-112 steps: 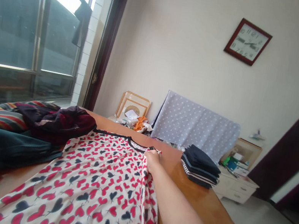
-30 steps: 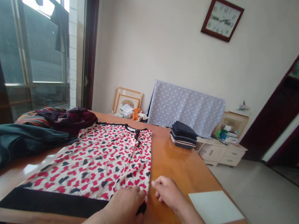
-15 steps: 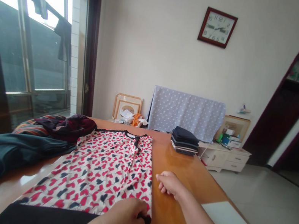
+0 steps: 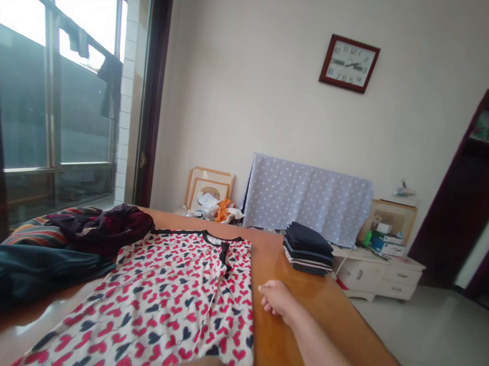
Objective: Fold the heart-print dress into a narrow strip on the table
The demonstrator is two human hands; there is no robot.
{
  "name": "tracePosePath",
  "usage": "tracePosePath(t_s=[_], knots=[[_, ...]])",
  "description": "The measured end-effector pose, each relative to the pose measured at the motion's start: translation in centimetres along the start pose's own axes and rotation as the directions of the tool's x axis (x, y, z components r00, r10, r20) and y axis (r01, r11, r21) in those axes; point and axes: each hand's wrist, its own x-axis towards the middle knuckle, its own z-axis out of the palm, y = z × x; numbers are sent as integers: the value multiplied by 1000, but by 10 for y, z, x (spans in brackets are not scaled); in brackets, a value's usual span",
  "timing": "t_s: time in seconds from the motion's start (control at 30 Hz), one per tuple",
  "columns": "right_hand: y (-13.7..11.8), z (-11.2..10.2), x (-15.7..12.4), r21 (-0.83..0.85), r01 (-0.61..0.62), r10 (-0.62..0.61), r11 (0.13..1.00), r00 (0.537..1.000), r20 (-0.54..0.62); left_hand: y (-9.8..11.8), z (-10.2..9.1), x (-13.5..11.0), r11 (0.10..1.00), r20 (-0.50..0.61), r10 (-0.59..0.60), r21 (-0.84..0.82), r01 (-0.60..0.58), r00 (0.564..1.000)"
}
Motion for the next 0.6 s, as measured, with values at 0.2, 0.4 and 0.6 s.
tracePosePath(t_s=[0.2,0.4,0.6], knots=[[-9,6,53,32,36,-34,999,998,-53,-19,-58,45,1000,-173,-24,-8,22,985],[-25,14,104,37,84,-80,996,991,-108,-65,-73,76,998,-485,-55,3,65,873],[-42,21,154,-68,151,-162,986,963,-214,-88,-64,79,986,-491,-117,45,159,864]])
